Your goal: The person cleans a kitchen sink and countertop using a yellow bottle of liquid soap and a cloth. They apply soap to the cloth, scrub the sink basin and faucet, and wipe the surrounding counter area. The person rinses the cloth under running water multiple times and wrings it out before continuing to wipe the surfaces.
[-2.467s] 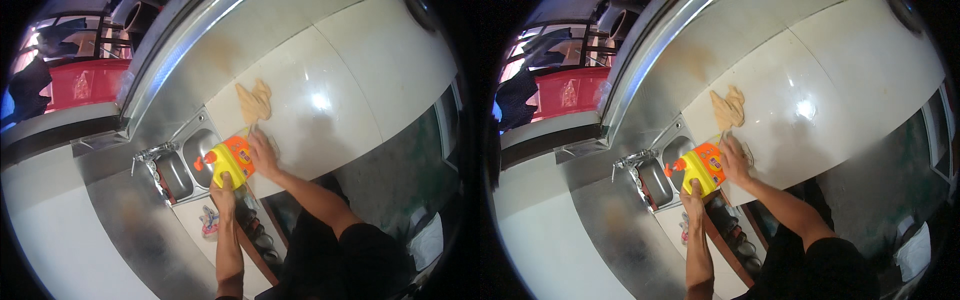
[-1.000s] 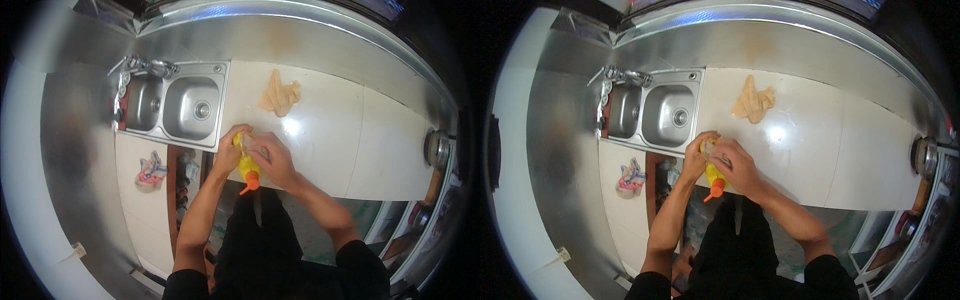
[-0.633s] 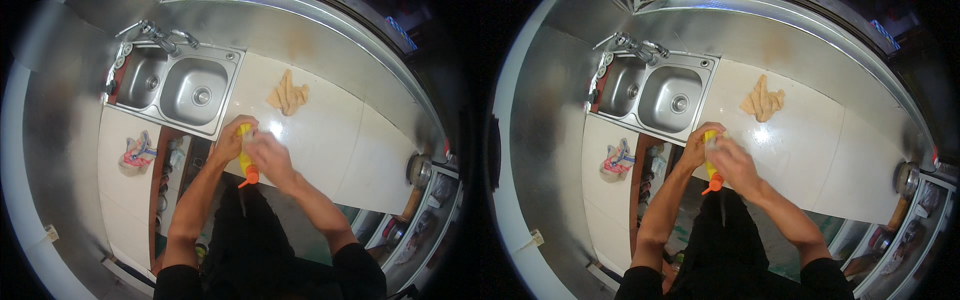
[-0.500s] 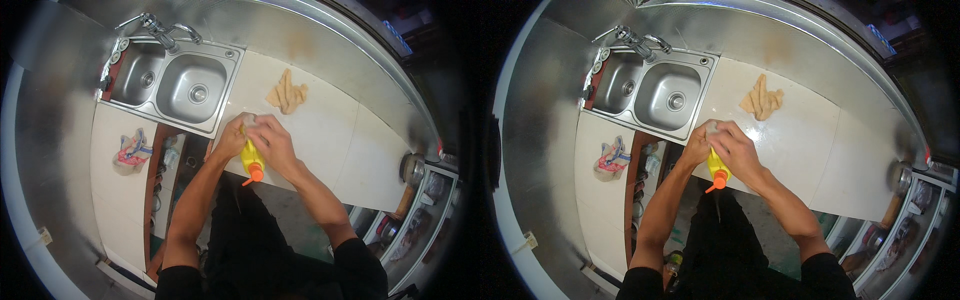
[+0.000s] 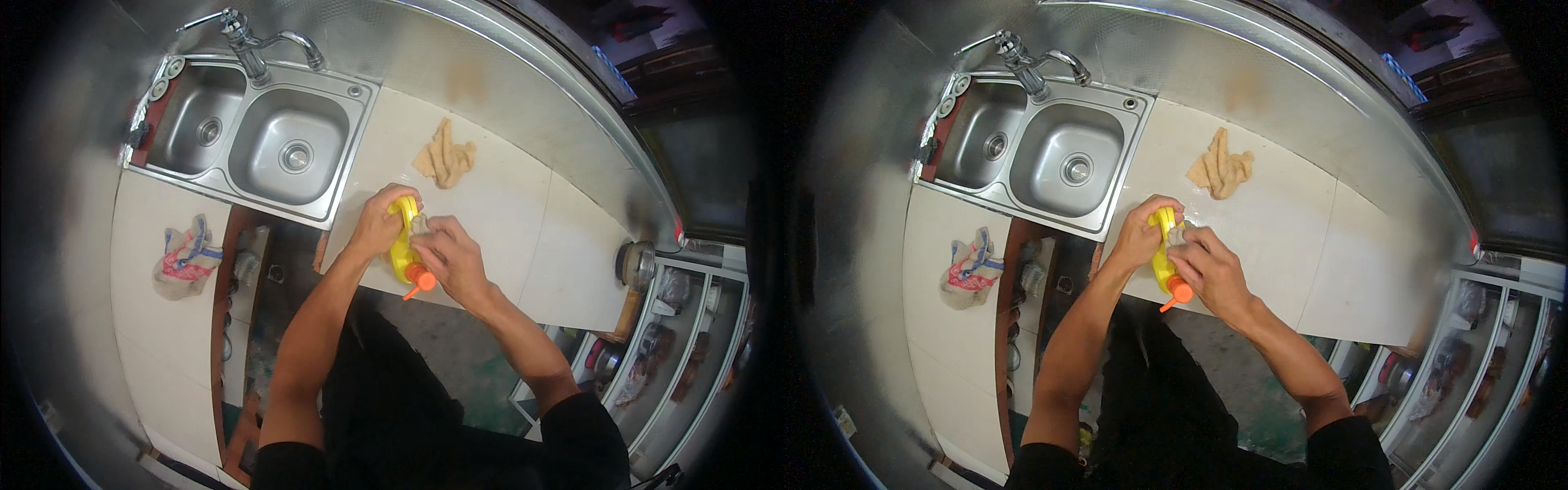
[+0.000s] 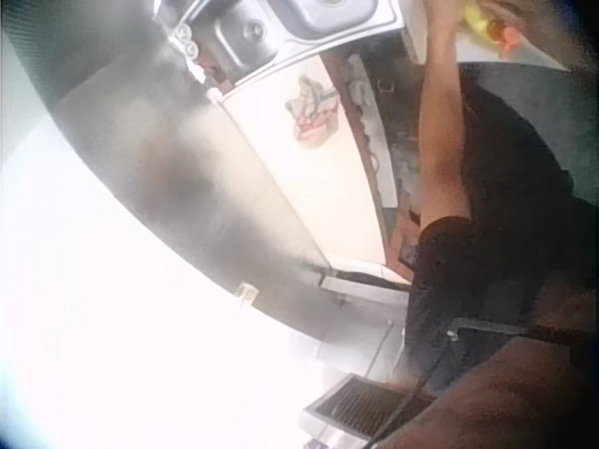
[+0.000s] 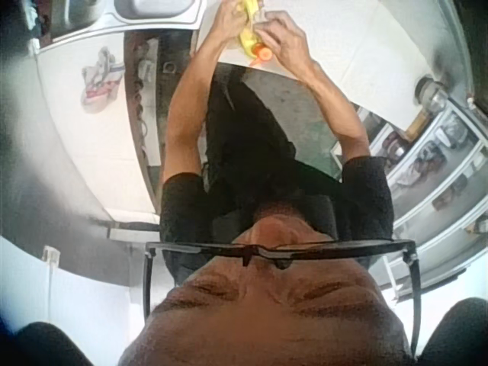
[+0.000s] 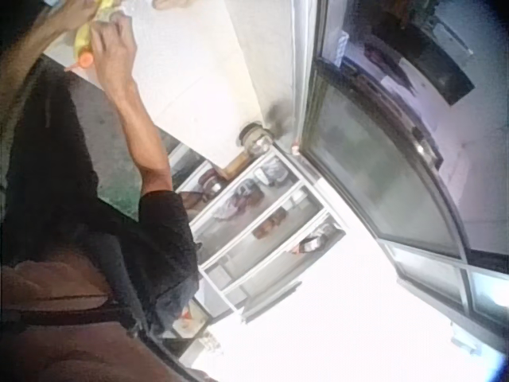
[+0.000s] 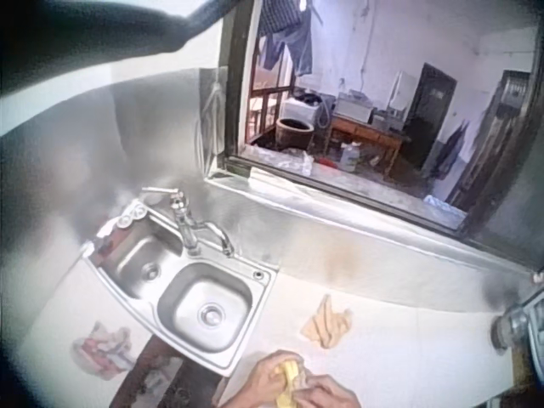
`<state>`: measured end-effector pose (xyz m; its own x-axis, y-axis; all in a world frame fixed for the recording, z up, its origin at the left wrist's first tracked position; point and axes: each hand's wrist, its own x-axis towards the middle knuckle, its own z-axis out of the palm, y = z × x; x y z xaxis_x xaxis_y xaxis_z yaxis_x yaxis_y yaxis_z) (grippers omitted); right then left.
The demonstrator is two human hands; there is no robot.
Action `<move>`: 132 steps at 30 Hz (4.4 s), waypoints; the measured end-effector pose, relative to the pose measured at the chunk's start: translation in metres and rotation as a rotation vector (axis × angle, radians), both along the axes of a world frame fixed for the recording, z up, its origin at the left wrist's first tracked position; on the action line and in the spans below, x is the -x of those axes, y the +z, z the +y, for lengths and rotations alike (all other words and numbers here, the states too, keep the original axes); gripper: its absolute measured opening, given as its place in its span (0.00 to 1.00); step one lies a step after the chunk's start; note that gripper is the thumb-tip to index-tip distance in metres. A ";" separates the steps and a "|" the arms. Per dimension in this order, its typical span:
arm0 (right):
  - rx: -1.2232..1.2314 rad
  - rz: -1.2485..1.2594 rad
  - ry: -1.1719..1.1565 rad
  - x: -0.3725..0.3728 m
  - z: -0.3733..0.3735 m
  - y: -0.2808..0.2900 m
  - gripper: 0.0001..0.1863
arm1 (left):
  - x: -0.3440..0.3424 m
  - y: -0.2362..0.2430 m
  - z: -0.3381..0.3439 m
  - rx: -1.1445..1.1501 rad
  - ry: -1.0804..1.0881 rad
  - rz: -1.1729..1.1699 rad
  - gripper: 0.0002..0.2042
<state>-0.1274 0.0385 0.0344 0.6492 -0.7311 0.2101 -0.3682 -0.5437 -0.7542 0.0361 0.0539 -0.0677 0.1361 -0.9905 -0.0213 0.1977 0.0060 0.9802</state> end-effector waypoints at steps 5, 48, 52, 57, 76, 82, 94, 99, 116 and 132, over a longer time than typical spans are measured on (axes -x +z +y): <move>-0.049 0.000 -0.038 -0.029 -0.044 0.000 0.04 | -0.004 -0.006 -0.007 -0.096 0.002 -0.288 0.11; -0.639 0.148 -0.237 -0.022 -0.045 0.023 0.06 | -0.001 0.001 -0.008 -0.032 0.037 -0.173 0.14; -0.677 0.243 -0.171 -0.032 -0.071 0.030 0.04 | 0.001 0.001 -0.008 -0.103 0.035 -0.146 0.13; -0.800 0.288 -0.091 -0.045 -0.089 0.035 0.06 | -0.001 0.001 -0.007 -0.205 0.012 -0.123 0.13; -0.727 0.534 -0.075 -0.047 -0.101 0.054 0.11 | 0.009 0.001 -0.012 -0.097 0.108 -0.160 0.13; -0.737 0.632 -0.071 -0.064 -0.098 0.073 0.09 | 0.006 -0.005 -0.009 -0.075 0.150 -0.233 0.14; -0.587 0.852 -0.018 -0.083 -0.106 0.059 0.07 | 0.003 -0.006 -0.005 -0.030 0.160 -0.235 0.14; -0.701 0.944 -0.077 -0.095 -0.117 0.056 0.09 | 0.005 -0.006 -0.006 -0.024 0.155 -0.289 0.14; -0.551 0.785 -0.014 -0.079 -0.091 0.070 0.09 | 0.005 -0.010 -0.010 -0.003 0.188 -0.246 0.15; 0.021 0.359 -0.014 -0.005 -0.035 0.045 0.11 | 0.009 -0.017 -0.019 -0.069 0.177 -0.239 0.16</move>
